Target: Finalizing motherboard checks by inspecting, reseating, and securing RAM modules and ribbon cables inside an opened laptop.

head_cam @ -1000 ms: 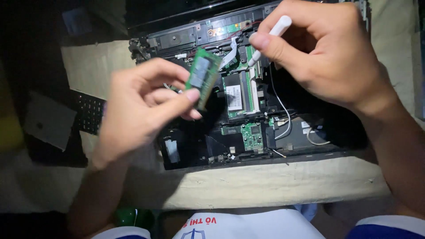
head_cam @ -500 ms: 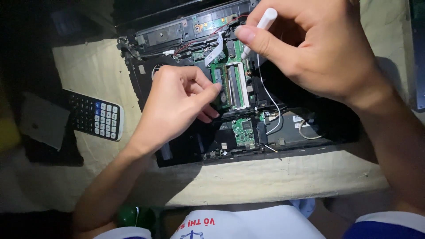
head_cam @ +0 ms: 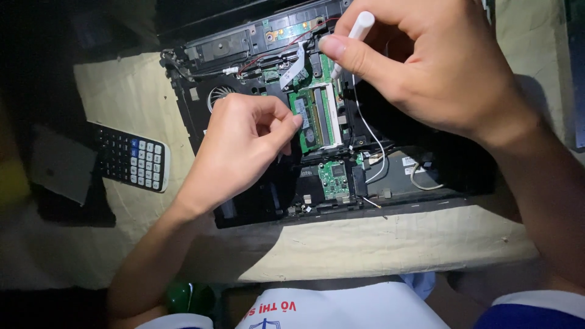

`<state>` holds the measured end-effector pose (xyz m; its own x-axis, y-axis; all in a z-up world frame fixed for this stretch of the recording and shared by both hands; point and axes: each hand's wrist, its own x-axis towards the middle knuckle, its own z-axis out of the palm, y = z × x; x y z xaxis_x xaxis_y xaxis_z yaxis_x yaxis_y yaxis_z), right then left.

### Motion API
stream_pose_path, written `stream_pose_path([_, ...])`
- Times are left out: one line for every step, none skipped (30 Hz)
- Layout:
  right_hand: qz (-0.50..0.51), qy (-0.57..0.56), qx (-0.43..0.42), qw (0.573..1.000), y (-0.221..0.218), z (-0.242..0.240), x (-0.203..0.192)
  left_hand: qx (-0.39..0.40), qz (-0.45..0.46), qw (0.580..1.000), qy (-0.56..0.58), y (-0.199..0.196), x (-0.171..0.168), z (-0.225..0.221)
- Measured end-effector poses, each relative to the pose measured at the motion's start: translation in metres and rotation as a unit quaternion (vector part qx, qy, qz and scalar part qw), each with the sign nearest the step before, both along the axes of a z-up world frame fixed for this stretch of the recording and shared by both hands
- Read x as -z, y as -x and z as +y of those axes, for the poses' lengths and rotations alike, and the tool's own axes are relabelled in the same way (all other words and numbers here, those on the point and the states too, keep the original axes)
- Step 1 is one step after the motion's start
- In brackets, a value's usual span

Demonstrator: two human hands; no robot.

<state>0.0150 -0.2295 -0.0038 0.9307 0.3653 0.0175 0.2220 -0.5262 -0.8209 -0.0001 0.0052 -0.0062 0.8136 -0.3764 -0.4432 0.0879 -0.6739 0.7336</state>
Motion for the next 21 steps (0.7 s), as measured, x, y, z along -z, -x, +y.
stream_pose_path([0.001, 0.001, 0.000, 1.000, 0.0009, -0.0004, -0.0004, 0.000, 0.001, 1.000, 0.001, -0.0007, 0.0008, -0.0006])
stream_pose_path([0.004, 0.008, 0.008, 1.000, 0.0015, -0.0002, -0.0006, 0.007, -0.005, 1.000, 0.001, -0.0012, 0.0013, -0.0005])
stream_pose_path([0.007, 0.016, 0.016, 1.000, 0.0020, 0.0001, -0.0009, 0.014, -0.012, 1.000, 0.002, -0.0017, 0.0018, -0.0004])
stream_pose_path([0.007, 0.015, 0.015, 1.000, 0.0013, -0.0004, 0.0000, 0.013, -0.012, 1.000, 0.001, -0.0021, 0.0008, -0.0006])
stream_pose_path([-0.009, 0.014, 0.003, 1.000, 0.0006, -0.0010, 0.0009, 0.010, -0.009, 1.000, -0.001, -0.0025, -0.0002, -0.0008])
stream_pose_path([-0.024, 0.015, -0.009, 1.000, 0.0002, -0.0023, 0.0016, 0.009, -0.007, 1.000, -0.001, -0.0028, -0.0007, -0.0017])
stream_pose_path([-0.024, 0.015, -0.009, 1.000, 0.0002, -0.0024, 0.0016, 0.009, -0.007, 1.000, 0.000, -0.0025, -0.0021, -0.0022])
stream_pose_path([-0.025, 0.013, -0.009, 1.000, 0.0001, -0.0023, 0.0016, 0.004, -0.001, 1.000, -0.010, -0.0022, -0.0035, -0.0025])
stream_pose_path([-0.026, 0.011, -0.009, 1.000, 0.0000, -0.0023, 0.0017, 0.000, 0.005, 1.000, -0.019, -0.0020, -0.0049, -0.0029])
stream_pose_path([-0.026, 0.011, -0.009, 1.000, -0.0001, -0.0025, 0.0012, 0.000, 0.005, 1.000, -0.019, -0.0020, -0.0046, -0.0031])
stream_pose_path([-0.020, 0.011, -0.008, 1.000, -0.0001, -0.0027, 0.0008, -0.005, 0.011, 1.000, -0.011, -0.0019, -0.0043, -0.0032])
stream_pose_path([-0.014, 0.011, -0.007, 1.000, 0.0001, -0.0025, 0.0005, -0.011, 0.017, 1.000, -0.003, -0.0015, -0.0043, -0.0029])
stream_pose_path([-0.013, 0.010, -0.007, 1.000, 0.0002, -0.0028, 0.0021, -0.011, 0.018, 1.000, -0.004, -0.0015, -0.0031, -0.0030])
stream_pose_path([-0.013, 0.014, -0.004, 1.000, 0.0000, -0.0033, 0.0037, -0.012, 0.017, 1.000, 0.010, -0.0014, -0.0019, -0.0033])
stream_pose_path([-0.013, 0.019, -0.001, 1.000, -0.0003, -0.0039, 0.0052, -0.013, 0.016, 1.000, 0.023, -0.0013, -0.0008, -0.0037])
stream_pose_path([-0.013, 0.019, -0.001, 1.000, -0.0005, -0.0032, 0.0042, -0.012, 0.015, 1.000, 0.024, -0.0014, -0.0011, -0.0037])
stream_pose_path([-0.017, 0.018, -0.005, 1.000, -0.0006, -0.0027, 0.0031, -0.012, 0.016, 1.000, 0.019, -0.0015, -0.0013, -0.0039])
stream_pose_path([-0.021, 0.017, -0.009, 1.000, -0.0006, -0.0020, 0.0021, -0.012, 0.016, 1.000, 0.013, -0.0014, -0.0017, -0.0039])
stream_pose_path([-0.021, 0.017, -0.009, 1.000, -0.0009, -0.0028, 0.0027, -0.011, 0.016, 1.000, 0.013, -0.0018, -0.0010, -0.0038])
stream_pose_path([-0.031, 0.016, -0.014, 0.999, -0.0012, -0.0035, 0.0035, -0.005, 0.014, 1.000, 0.004, -0.0022, -0.0003, -0.0035])
stream_pose_path([-0.040, 0.016, -0.019, 0.999, -0.0014, -0.0040, 0.0043, 0.000, 0.011, 1.000, -0.006, -0.0026, 0.0004, -0.0030])
